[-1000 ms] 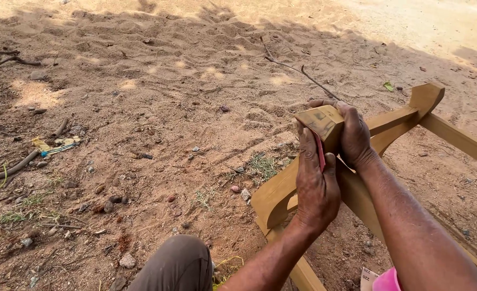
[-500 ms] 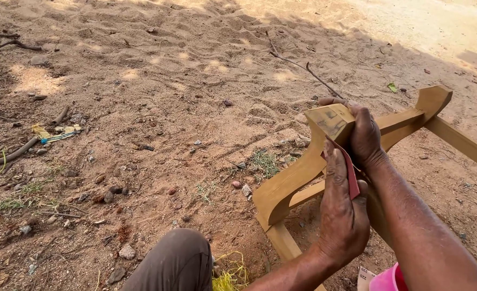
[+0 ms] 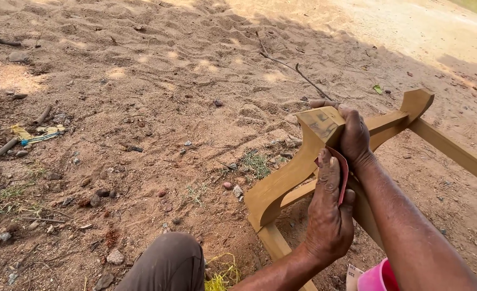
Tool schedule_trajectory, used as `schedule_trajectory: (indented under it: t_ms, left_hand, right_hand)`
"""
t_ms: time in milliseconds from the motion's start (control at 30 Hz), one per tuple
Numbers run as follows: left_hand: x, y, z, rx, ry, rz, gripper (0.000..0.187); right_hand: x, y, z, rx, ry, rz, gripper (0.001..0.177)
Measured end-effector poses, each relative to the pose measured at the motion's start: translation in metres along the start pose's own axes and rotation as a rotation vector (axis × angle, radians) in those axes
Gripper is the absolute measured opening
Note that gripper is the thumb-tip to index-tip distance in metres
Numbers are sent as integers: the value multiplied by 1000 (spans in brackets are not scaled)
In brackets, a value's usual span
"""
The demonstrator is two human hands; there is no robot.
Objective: The recorder is sanding a wooden furniture frame using sandpaper while sitting in an outdoor workshop environment.
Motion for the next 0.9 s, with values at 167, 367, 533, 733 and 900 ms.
schedule_trajectory:
  t_ms: [167, 367, 533, 733, 900]
  left_hand:
    - [5, -8, -1, 17, 9, 46, 56]
    - [-16, -28, -14, -34, -72, 121, 57]
    - [-37, -25, -28, -53, -85, 164, 56]
    - [-49, -32, -36, -39, -46, 196, 58]
    - [-28, -26, -16, -103, -32, 89, 61]
  right_hand:
    - [6, 4, -8, 20, -38, -2, 62]
    - [4, 1, 1, -36, -16, -19, 61]
    - [6, 9, -6, -77, 18, 5, 60]
    - [10, 8, -6, -25, -20, -1, 61]
    - [10, 12, -13, 19, -9, 28, 63]
Point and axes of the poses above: each hand's wrist, its own x-axis away from the middle knuckle, its own y-axis out of the palm, z = x × y, the point moved 7 cm from there along -x, towards the middle knuckle, and after that the axes turned 6 degrees about y, right-handed, at the moved point
